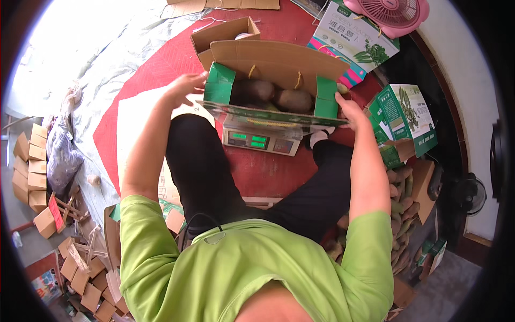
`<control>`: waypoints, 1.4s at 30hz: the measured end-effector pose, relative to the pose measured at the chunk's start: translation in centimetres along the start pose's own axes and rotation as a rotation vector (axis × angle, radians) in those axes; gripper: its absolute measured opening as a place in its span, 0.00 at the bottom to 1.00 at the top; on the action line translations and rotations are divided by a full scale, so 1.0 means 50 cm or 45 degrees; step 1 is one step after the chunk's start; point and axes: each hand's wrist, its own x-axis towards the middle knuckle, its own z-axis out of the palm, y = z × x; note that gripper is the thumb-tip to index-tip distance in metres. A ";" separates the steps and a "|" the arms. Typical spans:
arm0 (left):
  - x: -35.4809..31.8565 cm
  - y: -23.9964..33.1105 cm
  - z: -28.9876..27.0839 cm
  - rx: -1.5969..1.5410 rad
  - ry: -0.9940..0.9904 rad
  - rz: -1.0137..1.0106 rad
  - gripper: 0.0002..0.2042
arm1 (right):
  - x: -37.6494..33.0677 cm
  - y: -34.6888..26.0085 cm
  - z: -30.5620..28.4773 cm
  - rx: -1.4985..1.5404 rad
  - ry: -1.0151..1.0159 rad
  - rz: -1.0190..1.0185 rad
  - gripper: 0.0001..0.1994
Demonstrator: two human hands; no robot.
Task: Packing green radishes into cardboard boxes and weighing them on a scale.
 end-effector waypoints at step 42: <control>-0.445 -0.585 -0.428 -0.691 0.612 -0.286 0.31 | -0.209 -0.297 0.818 -0.029 -1.003 -0.390 0.29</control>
